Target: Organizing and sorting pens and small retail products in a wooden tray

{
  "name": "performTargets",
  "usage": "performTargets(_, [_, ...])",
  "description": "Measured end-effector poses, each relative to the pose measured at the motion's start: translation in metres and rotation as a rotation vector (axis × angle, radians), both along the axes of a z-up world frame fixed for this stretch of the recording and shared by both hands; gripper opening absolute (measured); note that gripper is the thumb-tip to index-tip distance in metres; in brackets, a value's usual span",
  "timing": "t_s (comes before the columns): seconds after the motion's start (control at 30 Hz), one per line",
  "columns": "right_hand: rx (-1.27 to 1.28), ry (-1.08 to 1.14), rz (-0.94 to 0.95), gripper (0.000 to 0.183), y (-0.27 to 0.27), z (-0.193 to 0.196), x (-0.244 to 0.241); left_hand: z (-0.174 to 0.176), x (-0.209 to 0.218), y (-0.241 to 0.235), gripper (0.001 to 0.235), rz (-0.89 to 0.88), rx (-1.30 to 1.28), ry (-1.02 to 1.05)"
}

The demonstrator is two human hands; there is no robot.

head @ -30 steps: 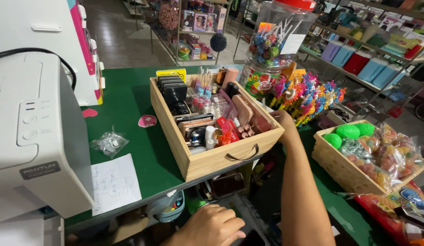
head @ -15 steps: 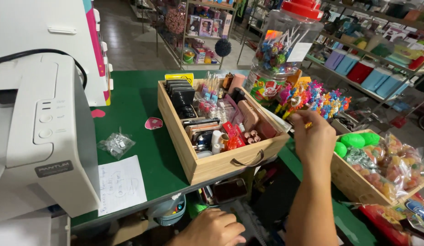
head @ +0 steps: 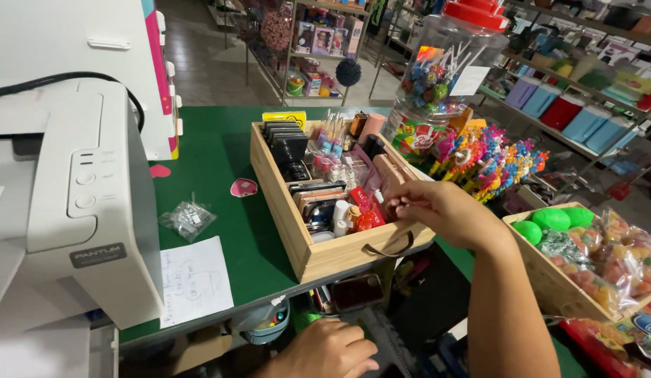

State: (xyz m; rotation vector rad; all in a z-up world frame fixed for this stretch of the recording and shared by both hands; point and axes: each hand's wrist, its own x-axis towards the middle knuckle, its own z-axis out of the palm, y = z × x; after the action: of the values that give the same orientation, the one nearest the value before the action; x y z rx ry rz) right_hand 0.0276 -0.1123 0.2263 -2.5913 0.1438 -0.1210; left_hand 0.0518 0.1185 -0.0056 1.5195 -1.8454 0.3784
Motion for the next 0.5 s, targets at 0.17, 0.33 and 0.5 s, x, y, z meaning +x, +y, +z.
performTargets(0.17, [-0.019, -0.255, -0.237, 0.035, -0.019, -0.007, 0.0, 0.014, -0.004, 0.004, 0.022, -0.006, -0.013, 0.053])
performTargets(0.33, [0.603, -0.897, -0.255, 0.027, -0.053, -0.024, -0.009, 0.011, -0.005, -0.002, 0.016, 0.024, -0.109, 0.069])
performTargets(0.5, [1.004, -1.124, 0.044, 0.032, -0.062, -0.041, -0.06, 0.03, -0.013, -0.008, 0.026, -0.152, -0.028, 0.668])
